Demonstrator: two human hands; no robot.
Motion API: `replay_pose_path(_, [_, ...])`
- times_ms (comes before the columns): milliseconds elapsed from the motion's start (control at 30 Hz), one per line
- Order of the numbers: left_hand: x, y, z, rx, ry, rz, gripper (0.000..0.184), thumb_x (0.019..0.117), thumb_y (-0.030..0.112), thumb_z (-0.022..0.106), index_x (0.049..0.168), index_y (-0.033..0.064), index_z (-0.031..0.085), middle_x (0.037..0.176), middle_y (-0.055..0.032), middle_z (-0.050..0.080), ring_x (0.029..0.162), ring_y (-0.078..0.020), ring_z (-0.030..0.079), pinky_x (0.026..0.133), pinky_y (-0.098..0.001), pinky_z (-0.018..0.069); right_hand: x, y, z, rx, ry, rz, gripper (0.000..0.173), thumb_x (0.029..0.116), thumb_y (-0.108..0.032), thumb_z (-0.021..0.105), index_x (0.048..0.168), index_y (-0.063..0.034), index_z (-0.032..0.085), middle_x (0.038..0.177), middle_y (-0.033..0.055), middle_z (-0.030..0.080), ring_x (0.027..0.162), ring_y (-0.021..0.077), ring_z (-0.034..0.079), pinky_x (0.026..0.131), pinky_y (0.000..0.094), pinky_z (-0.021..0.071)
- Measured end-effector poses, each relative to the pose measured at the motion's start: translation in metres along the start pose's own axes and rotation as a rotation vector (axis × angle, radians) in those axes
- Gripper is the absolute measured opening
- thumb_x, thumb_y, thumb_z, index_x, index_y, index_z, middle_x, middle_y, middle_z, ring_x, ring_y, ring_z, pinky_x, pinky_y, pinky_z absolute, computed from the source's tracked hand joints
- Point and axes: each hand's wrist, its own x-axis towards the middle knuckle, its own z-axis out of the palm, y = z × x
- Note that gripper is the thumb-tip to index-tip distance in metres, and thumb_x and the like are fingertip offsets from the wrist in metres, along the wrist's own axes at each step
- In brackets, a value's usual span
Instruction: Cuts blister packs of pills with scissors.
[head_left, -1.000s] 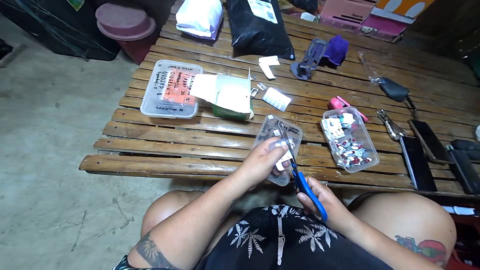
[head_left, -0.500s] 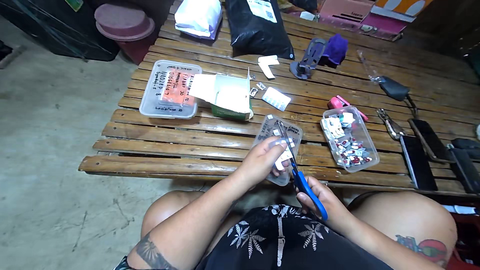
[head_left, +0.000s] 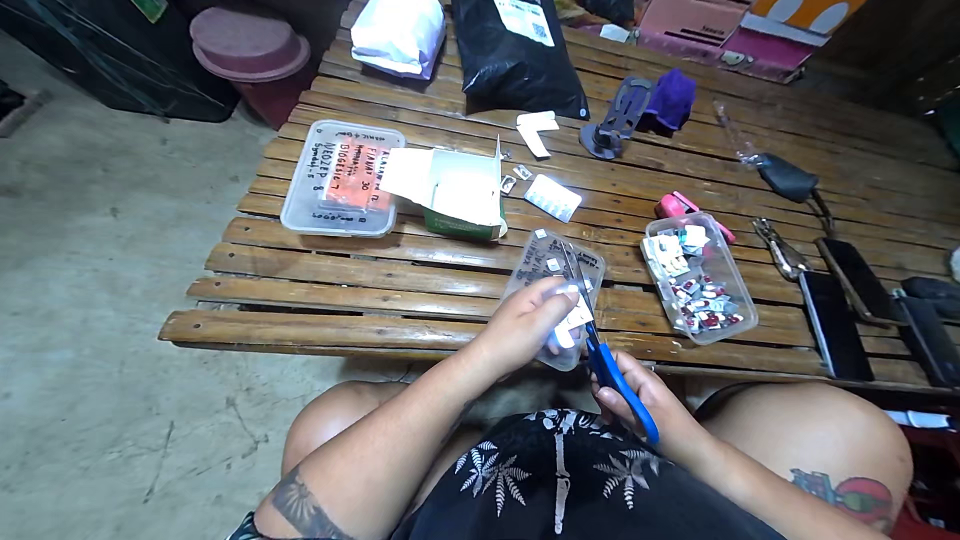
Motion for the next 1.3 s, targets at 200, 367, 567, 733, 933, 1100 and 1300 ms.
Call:
replay_pose_path(200, [0.000, 0.000, 0.000, -0.009, -0.018, -0.014, 0.030, 0.1067, 0.021, 0.038, 0.117, 0.0039, 0.060, 0.077, -0.0007, 0.067, 0.067, -0.0064, 0.065, 0.065, -0.0218, 0.0568, -0.001, 0.002, 0.001, -0.025, 0.018, -0.038, 0.037, 0.0966, -0.044, 0.066, 0.111, -0.0123, 0.054, 0.079, -0.0120, 0.059, 0.064, -0.0045, 0.056, 0.058, 0.0140, 0.0491])
replay_pose_path(367, [-0.001, -0.001, -0.001, 0.001, -0.014, -0.005, 0.030, 0.1065, 0.022, 0.038, 0.116, 0.0042, 0.061, 0.077, -0.0007, 0.067, 0.066, -0.0060, 0.065, 0.064, -0.0213, 0.0558, -0.001, 0.002, 0.001, -0.028, 0.017, -0.038, 0.034, 0.0972, -0.043, 0.066, 0.109, -0.0127, 0.054, 0.078, -0.0121, 0.058, 0.063, -0.0048, 0.055, 0.057, 0.0136, 0.0482])
replay_pose_path(567, [-0.001, -0.001, 0.000, -0.017, -0.009, -0.018, 0.030, 0.1071, 0.021, 0.038, 0.116, 0.0037, 0.060, 0.076, -0.0018, 0.067, 0.065, -0.0066, 0.064, 0.062, -0.0209, 0.0555, 0.000, 0.002, 0.000, -0.046, 0.012, -0.047, 0.032, 0.0980, -0.041, 0.065, 0.108, -0.0131, 0.054, 0.076, -0.0122, 0.057, 0.061, -0.0051, 0.053, 0.055, 0.0130, 0.0468])
replay_pose_path(733, [-0.002, 0.002, 0.001, -0.026, 0.003, -0.052, 0.028, 0.1078, 0.019, 0.037, 0.114, 0.0043, 0.060, 0.073, -0.0013, 0.067, 0.060, -0.0052, 0.063, 0.057, -0.0184, 0.0534, 0.000, 0.001, 0.001, -0.050, 0.030, -0.009, 0.027, 0.0980, -0.037, 0.066, 0.106, -0.0132, 0.054, 0.074, -0.0124, 0.056, 0.058, -0.0054, 0.053, 0.053, 0.0125, 0.0462])
replay_pose_path(933, [-0.002, 0.003, 0.000, -0.060, -0.037, -0.089, 0.029, 0.1097, 0.020, 0.033, 0.108, 0.0043, 0.058, 0.072, -0.0016, 0.066, 0.057, -0.0060, 0.063, 0.053, -0.0185, 0.0530, -0.001, 0.001, 0.001, -0.046, 0.020, 0.051, 0.026, 0.0979, -0.035, 0.065, 0.106, -0.0129, 0.054, 0.074, -0.0114, 0.057, 0.058, -0.0037, 0.054, 0.053, 0.0141, 0.0472])
replay_pose_path(1100, [0.000, 0.003, 0.000, -0.043, -0.049, -0.113, 0.030, 0.1100, 0.019, 0.034, 0.106, 0.0037, 0.059, 0.073, -0.0028, 0.068, 0.054, -0.0064, 0.063, 0.049, -0.0184, 0.0524, -0.004, -0.005, 0.000, -0.056, 0.021, 0.129, 0.027, 0.0974, -0.035, 0.065, 0.106, -0.0129, 0.054, 0.072, -0.0120, 0.057, 0.058, -0.0031, 0.054, 0.054, 0.0151, 0.0470])
replay_pose_path(1300, [0.001, 0.008, 0.002, -0.020, -0.050, -0.090, 0.028, 0.1086, 0.021, 0.035, 0.108, 0.0055, 0.058, 0.075, -0.0005, 0.068, 0.056, -0.0077, 0.064, 0.050, -0.0212, 0.0543, -0.005, -0.012, -0.003, 0.003, 0.007, 0.171, 0.030, 0.0971, -0.035, 0.065, 0.110, -0.0111, 0.054, 0.075, -0.0095, 0.059, 0.061, -0.0002, 0.058, 0.057, 0.0184, 0.0510])
